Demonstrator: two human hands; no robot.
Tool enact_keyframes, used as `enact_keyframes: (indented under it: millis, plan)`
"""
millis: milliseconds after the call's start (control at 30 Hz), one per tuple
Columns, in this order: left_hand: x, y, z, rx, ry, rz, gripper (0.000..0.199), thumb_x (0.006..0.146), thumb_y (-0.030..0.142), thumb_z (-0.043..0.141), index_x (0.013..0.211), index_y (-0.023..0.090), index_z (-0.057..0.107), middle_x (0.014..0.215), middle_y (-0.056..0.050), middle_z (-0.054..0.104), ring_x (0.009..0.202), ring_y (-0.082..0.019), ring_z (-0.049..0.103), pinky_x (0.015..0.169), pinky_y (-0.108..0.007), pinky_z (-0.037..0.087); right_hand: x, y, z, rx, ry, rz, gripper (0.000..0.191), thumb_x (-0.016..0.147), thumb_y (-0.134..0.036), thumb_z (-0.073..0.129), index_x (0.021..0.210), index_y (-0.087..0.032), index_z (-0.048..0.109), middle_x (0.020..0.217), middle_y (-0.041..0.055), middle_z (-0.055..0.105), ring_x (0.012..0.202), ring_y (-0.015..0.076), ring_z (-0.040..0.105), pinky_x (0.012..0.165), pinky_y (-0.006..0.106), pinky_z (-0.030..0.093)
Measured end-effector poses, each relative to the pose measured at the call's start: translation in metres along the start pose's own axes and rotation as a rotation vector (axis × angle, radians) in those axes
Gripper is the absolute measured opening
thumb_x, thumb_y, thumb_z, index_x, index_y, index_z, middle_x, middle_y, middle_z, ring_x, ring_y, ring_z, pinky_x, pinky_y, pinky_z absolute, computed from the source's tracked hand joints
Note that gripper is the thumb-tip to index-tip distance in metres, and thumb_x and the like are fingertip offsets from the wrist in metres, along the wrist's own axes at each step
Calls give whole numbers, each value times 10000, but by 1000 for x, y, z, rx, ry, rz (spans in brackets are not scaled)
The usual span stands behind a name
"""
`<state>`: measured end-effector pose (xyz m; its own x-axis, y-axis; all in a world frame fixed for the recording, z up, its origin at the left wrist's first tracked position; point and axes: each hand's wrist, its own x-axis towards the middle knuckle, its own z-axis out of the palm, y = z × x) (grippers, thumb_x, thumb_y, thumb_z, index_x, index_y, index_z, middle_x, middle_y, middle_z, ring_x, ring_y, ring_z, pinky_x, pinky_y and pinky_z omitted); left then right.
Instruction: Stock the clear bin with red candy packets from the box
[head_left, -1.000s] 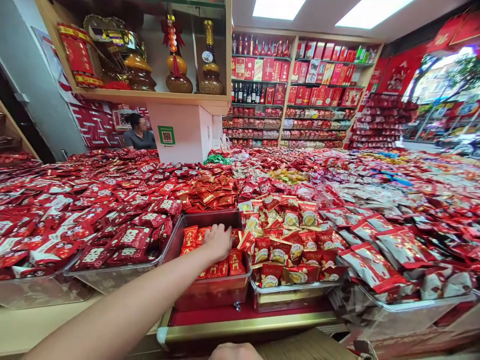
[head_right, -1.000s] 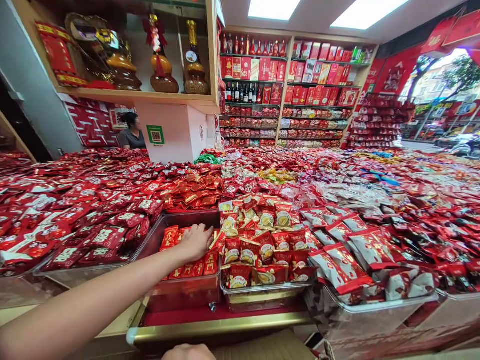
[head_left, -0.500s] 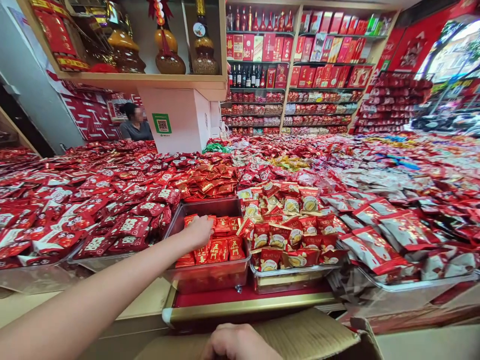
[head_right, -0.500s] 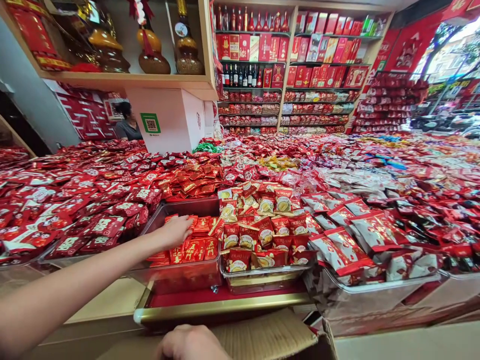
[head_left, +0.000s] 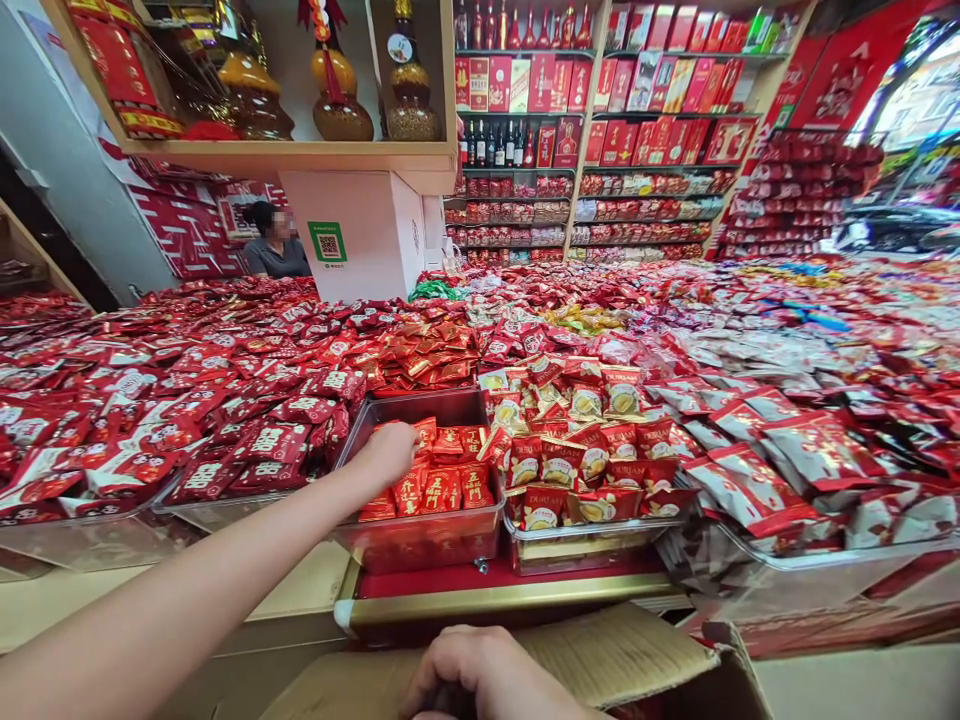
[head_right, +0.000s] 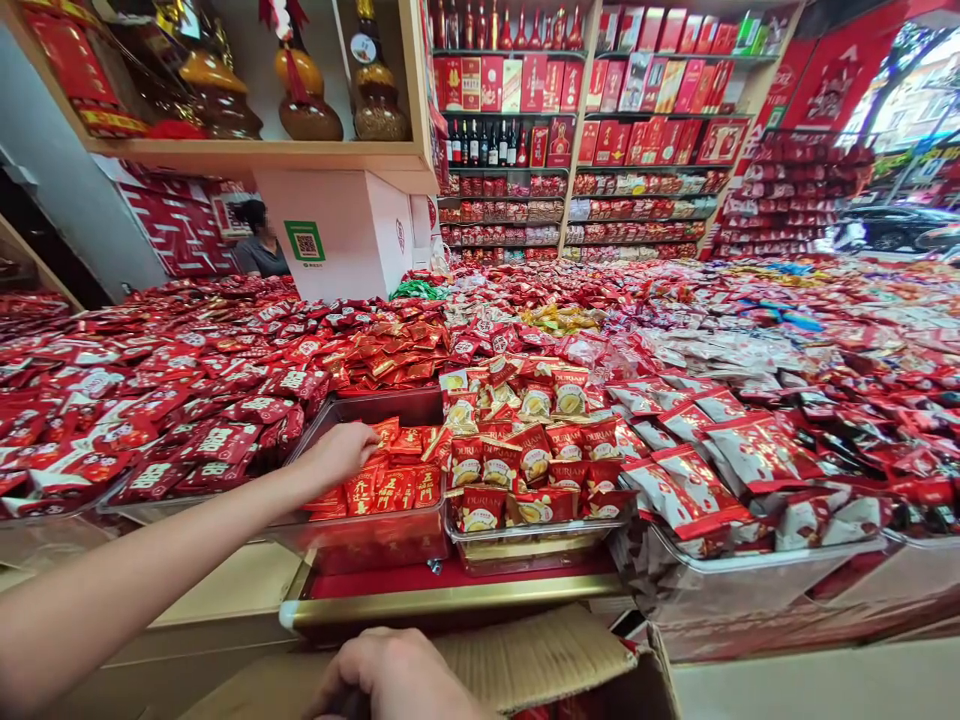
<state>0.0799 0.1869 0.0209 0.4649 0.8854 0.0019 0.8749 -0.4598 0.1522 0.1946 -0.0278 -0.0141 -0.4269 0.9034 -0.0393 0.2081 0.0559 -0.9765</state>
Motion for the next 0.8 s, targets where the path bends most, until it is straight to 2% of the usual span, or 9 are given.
enact_keyframes:
  millis: [200, 400, 533, 667, 800]
  plan:
    - [1, 4, -4, 101, -77, 58, 204, 839, 274, 496, 993, 161, 568, 1015, -53, 606, 869, -180, 591, 758, -388, 483, -1, -3, 0, 9, 1, 18, 167, 670, -175, 565, 802, -148, 664, 655, -21, 508, 551, 75, 432, 489, 165, 330]
    - [8, 4, -6, 120, -77, 133, 279, 826, 274, 515, 1085, 171, 526, 1149, -75, 546, 987, -220, 547, 818, -436, 456, -2, -5, 1, 21, 3, 36, 163, 672, -180, 565, 802, -145, 657, 637, -31, 476, 541, 69, 403, 481, 164, 312]
    - [8, 2, -1, 146, -64, 146, 245, 822, 271, 523, 1041, 166, 550, 1099, -67, 574, 958, -210, 561, 810, -428, 458, 0, -2, 2, 45, -13, 27, 170, 668, -181, 568, 804, -136, 660, 657, -23, 492, 554, 71, 421, 500, 168, 329]
    - [10, 0, 2, 122, -9, 151, 219, 828, 275, 513, 1006, 158, 563, 1039, -58, 598, 899, -193, 583, 775, -407, 475, 0, 0, 1, 65, -15, 29, 175, 670, -186, 569, 810, -132, 658, 659, -20, 500, 565, 76, 436, 504, 171, 333]
    - [3, 1, -15, 34, 146, 131, 230, 827, 266, 514, 1022, 152, 557, 1055, -67, 599, 930, -203, 579, 798, -422, 465, 0, 0, 1, 72, -13, 40, 166, 677, -198, 577, 807, -124, 649, 636, -32, 470, 562, 70, 412, 505, 170, 320]
